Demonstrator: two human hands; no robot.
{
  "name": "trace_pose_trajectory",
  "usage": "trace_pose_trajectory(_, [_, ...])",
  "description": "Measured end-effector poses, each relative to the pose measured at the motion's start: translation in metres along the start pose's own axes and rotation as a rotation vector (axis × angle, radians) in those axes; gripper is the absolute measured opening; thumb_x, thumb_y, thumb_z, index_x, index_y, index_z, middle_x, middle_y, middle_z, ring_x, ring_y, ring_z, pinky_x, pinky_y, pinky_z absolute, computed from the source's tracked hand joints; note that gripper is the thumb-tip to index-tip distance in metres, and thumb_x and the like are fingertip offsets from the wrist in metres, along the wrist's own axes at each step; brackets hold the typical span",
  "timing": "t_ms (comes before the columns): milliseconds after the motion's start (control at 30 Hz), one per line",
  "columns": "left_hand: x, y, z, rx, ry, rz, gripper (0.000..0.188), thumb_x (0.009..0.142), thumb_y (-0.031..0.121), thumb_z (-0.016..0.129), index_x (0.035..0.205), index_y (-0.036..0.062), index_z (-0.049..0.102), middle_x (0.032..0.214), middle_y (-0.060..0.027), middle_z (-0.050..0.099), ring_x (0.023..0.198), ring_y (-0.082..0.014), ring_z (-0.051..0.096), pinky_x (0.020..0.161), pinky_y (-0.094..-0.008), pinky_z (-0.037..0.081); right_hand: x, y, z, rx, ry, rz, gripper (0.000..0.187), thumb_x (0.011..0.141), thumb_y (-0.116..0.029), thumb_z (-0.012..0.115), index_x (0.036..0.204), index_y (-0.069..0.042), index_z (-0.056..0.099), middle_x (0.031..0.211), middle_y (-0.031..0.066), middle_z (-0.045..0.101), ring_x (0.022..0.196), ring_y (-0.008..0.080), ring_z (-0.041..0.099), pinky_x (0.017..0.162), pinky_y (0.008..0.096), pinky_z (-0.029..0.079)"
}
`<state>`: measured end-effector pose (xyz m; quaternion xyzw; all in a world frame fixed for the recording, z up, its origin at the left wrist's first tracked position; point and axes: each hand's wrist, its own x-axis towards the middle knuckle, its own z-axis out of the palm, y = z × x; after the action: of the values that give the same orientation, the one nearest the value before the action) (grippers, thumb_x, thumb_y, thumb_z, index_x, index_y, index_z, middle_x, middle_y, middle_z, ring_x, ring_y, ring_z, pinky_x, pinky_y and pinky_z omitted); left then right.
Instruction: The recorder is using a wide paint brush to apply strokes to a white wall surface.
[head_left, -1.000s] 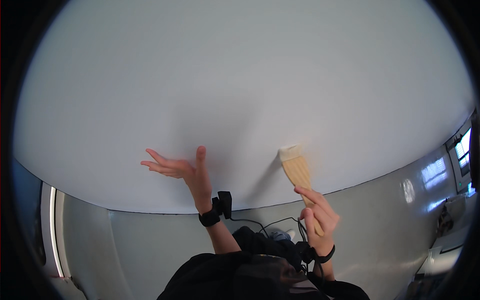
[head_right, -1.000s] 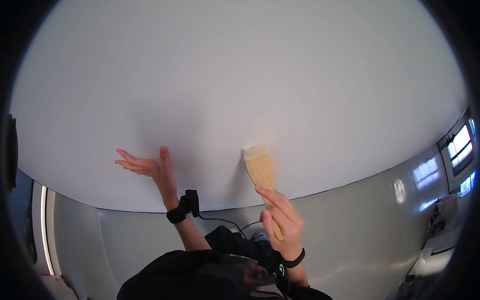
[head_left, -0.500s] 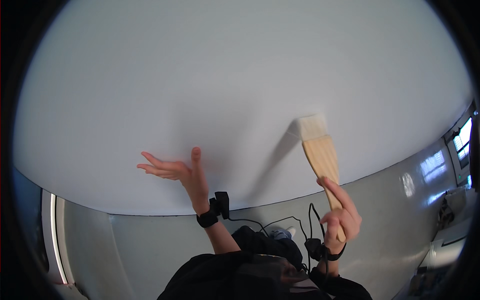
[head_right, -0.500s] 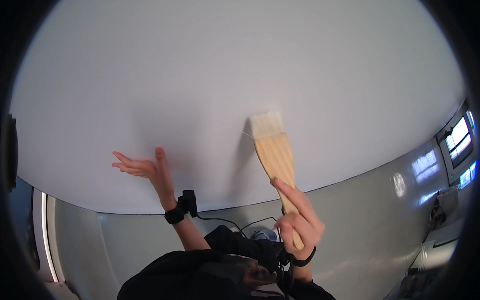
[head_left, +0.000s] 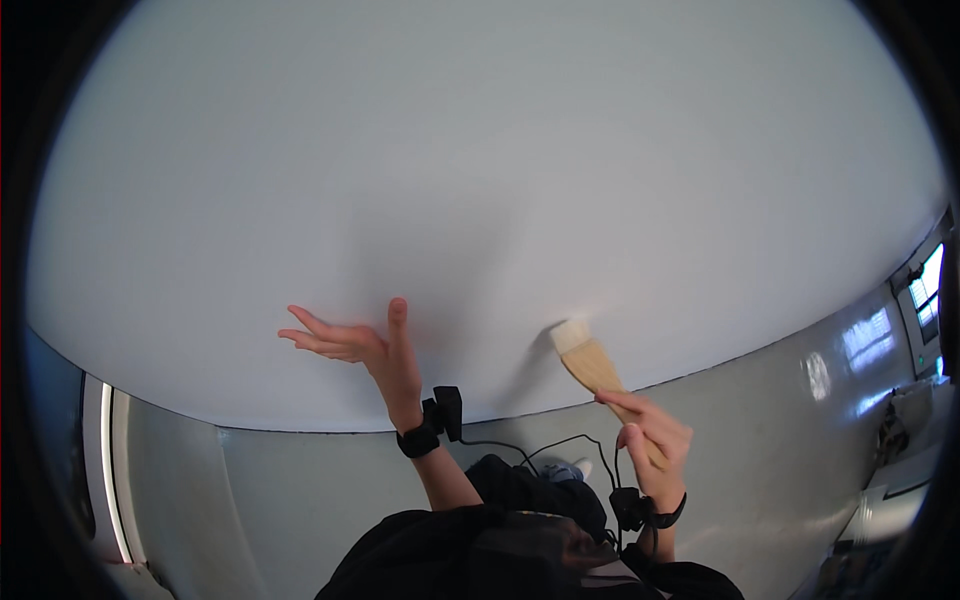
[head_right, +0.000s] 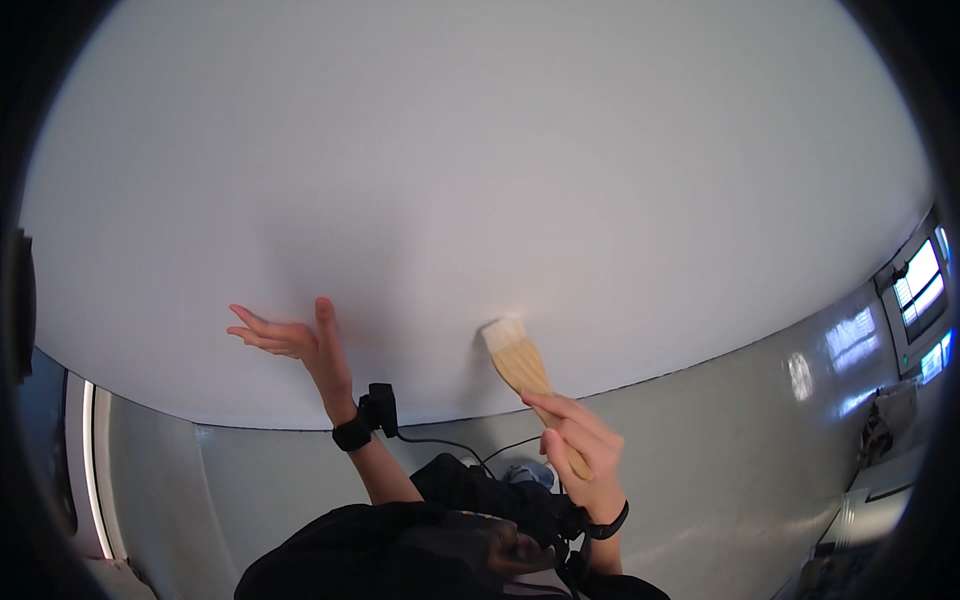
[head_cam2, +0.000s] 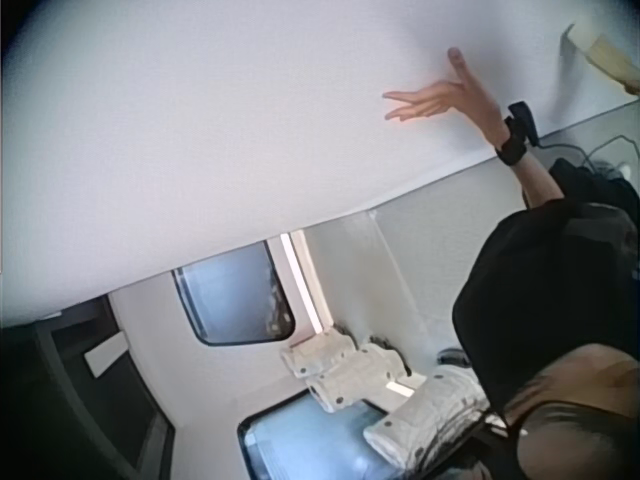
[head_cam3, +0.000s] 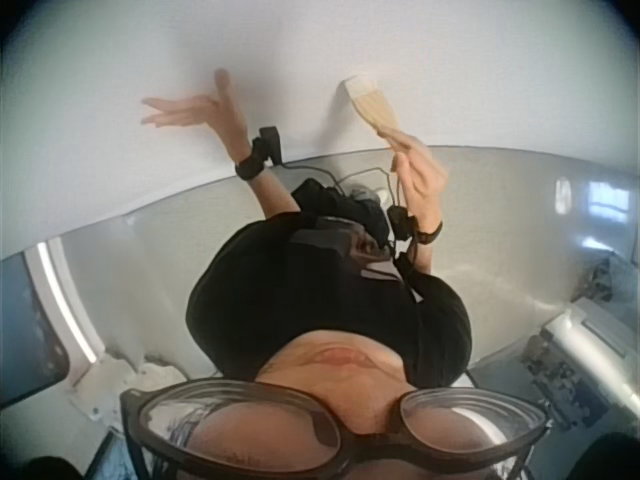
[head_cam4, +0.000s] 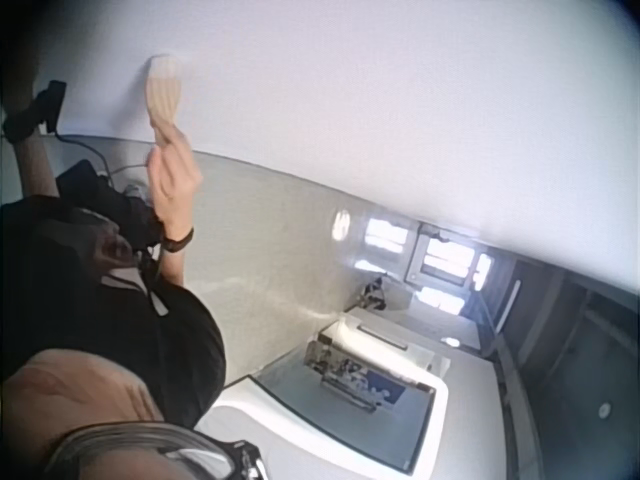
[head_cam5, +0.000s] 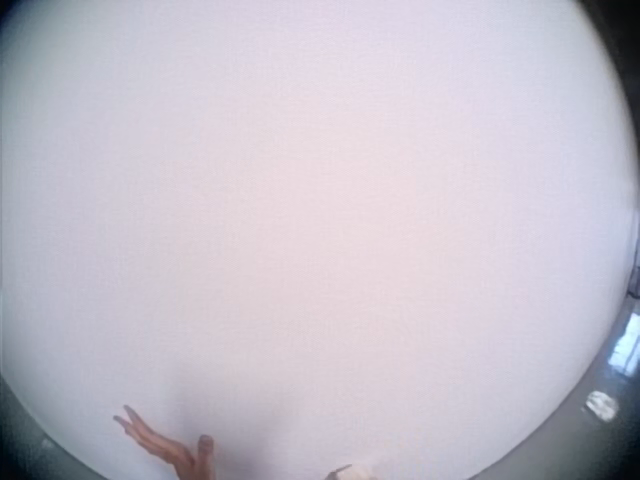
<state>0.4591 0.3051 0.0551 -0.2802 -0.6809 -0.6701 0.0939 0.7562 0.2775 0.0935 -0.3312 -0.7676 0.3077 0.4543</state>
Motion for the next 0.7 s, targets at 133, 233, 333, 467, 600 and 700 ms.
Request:
trace_pose_trajectory(133, [0.005,0.001,-0.008,0.013,0.015,-0.002,0.130,0.079,0.072,0.072,0.162,0.0114,-0.007,0.163,-0.0196,-0.028,0.150,-0.0463,-0.024,0.115,-0.0703,-0.003,0.009,-0.010,-0.004,0.040,0.133,-0.172,0.031,0.093,-0.010,0.055,0.064,0.003,0.056,0.110,0.0284,0.072,0.098,0.0403,0.070,0.085,0.0426,0.056])
trace_pose_trajectory(233, [0.009,-0.011,0.008,-0.015,-0.007,-0.017,0.130,0.079,0.072,0.072,0.162,0.0108,-0.007,0.164,-0.0196,-0.027,0.150,-0.0462,-0.024,0.115,-0.0703,-0.003,0.013,-0.009,-0.013,0.012,0.238,-0.193,0.035,0.095,-0.013,0.055,0.063,0.002,0.054,0.109,0.0300,0.072,0.098,0.0404,0.070,0.086,0.0430,0.056])
trace_pose_trajectory(333, [0.014,-0.023,0.002,0.054,0.014,-0.018,0.134,0.075,0.079,0.070,0.163,0.0107,-0.005,0.164,-0.0203,-0.025,0.150,-0.0499,-0.021,0.114,-0.0728,-0.003,0.016,-0.008,-0.009,0.033,0.279,-0.223,0.042,0.098,-0.019,0.053,0.062,0.000,0.050,0.107,0.0320,0.071,0.094,0.0403,0.072,0.084,0.0443,0.057])
trace_pose_trajectory(467, [0.013,-0.017,0.001,0.031,0.023,-0.009,0.132,0.077,0.076,0.071,0.163,0.0117,-0.005,0.164,-0.0200,-0.026,0.150,-0.0494,-0.022,0.114,-0.0723,-0.003,0.013,-0.003,-0.006,-0.089,0.228,-0.277,0.028,0.091,-0.006,0.056,0.064,0.002,0.054,0.109,0.0282,0.072,0.097,0.0395,0.071,0.084,0.0404,0.056])
trace_pose_trajectory(600, [0.006,-0.007,0.003,0.001,0.015,0.003,0.130,0.078,0.074,0.072,0.163,0.0124,-0.005,0.164,-0.0197,-0.027,0.150,-0.0491,-0.023,0.114,-0.0721,-0.004,0.011,0.018,0.007,-0.019,0.127,-0.134,0.023,0.089,0.002,0.056,0.066,0.003,0.054,0.111,0.0225,0.073,0.097,0.0347,0.071,0.083,0.0373,0.055])
trace_pose_trajectory(700, [0.001,-0.005,0.001,0.012,0.005,0.004,0.130,0.078,0.074,0.072,0.163,0.0123,-0.005,0.164,-0.0195,-0.027,0.149,-0.0492,-0.023,0.114,-0.0722,-0.004,0.004,0.031,0.012,0.070,0.022,0.081,0.023,0.090,0.001,0.057,0.067,0.004,0.055,0.111,0.0221,0.073,0.096,0.0332,0.071,0.083,0.0364,0.055])
